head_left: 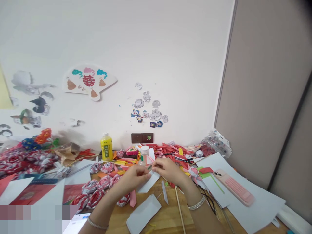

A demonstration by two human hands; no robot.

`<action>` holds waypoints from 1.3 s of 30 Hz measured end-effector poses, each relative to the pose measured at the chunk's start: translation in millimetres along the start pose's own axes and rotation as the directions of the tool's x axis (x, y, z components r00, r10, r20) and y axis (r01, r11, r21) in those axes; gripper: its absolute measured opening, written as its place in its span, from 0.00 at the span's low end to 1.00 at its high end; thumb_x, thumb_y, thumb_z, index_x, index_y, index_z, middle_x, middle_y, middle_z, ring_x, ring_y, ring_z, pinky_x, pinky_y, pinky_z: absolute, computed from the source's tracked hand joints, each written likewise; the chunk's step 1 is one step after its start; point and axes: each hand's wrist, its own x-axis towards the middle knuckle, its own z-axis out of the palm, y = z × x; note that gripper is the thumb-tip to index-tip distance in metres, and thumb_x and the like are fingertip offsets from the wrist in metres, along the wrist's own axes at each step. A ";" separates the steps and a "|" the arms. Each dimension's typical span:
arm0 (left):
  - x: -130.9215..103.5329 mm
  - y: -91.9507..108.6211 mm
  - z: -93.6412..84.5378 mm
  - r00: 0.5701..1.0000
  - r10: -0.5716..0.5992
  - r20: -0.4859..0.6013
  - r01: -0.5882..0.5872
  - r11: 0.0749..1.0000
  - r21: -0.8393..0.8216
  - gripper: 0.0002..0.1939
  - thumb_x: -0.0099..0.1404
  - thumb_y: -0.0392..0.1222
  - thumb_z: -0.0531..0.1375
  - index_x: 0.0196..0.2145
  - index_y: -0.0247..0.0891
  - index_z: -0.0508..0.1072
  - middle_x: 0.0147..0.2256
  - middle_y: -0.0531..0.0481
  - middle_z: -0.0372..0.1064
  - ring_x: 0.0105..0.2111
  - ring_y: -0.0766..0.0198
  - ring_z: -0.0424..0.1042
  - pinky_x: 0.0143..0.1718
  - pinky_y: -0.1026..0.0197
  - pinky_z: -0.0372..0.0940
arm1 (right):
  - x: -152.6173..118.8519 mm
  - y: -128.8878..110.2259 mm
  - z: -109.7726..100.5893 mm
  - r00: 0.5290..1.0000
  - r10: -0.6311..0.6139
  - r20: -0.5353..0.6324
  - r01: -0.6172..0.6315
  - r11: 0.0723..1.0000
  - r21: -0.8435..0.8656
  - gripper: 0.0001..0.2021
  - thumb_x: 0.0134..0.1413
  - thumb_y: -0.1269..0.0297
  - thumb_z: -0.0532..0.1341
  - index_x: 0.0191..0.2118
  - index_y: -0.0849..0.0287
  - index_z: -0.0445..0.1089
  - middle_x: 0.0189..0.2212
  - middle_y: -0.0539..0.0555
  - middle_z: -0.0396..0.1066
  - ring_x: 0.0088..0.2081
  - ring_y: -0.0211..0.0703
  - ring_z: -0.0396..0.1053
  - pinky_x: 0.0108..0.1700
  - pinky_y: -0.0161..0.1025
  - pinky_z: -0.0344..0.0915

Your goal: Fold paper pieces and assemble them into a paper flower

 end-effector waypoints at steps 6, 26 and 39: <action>1.6 -2.1 -0.1 1.000 0.020 -0.011 -0.020 0.999 0.027 0.17 0.53 0.52 0.56 0.15 0.37 0.63 0.17 0.58 0.51 0.19 0.70 0.52 0.18 0.68 0.47 | -0.6 -3.7 0.4 1.000 -0.025 -0.003 0.025 1.000 -0.006 0.05 0.52 0.68 0.56 0.29 0.59 0.67 0.25 0.48 0.65 0.28 0.36 0.60 0.28 0.31 0.52; -1.1 -3.9 -20.1 0.996 0.041 -0.078 -0.044 0.998 -0.035 0.15 0.55 0.49 0.56 0.20 0.35 0.70 0.21 0.54 0.61 0.23 0.65 0.60 0.25 0.65 0.54 | 0.1 -2.3 -1.7 0.979 0.141 -0.149 -0.086 0.941 0.327 0.06 0.51 0.65 0.55 0.27 0.60 0.63 0.21 0.46 0.62 0.24 0.34 0.60 0.25 0.31 0.53; 4.1 1.6 -9.0 0.937 -0.138 -0.322 0.035 0.951 -0.306 0.12 0.45 0.47 0.62 0.24 0.34 0.75 0.21 0.53 0.69 0.22 0.64 0.64 0.23 0.65 0.57 | 10.7 7.8 25.3 0.949 0.252 -0.190 -0.116 0.838 0.533 0.14 0.48 0.61 0.58 0.41 0.59 0.58 0.24 0.47 0.64 0.24 0.36 0.64 0.28 0.34 0.60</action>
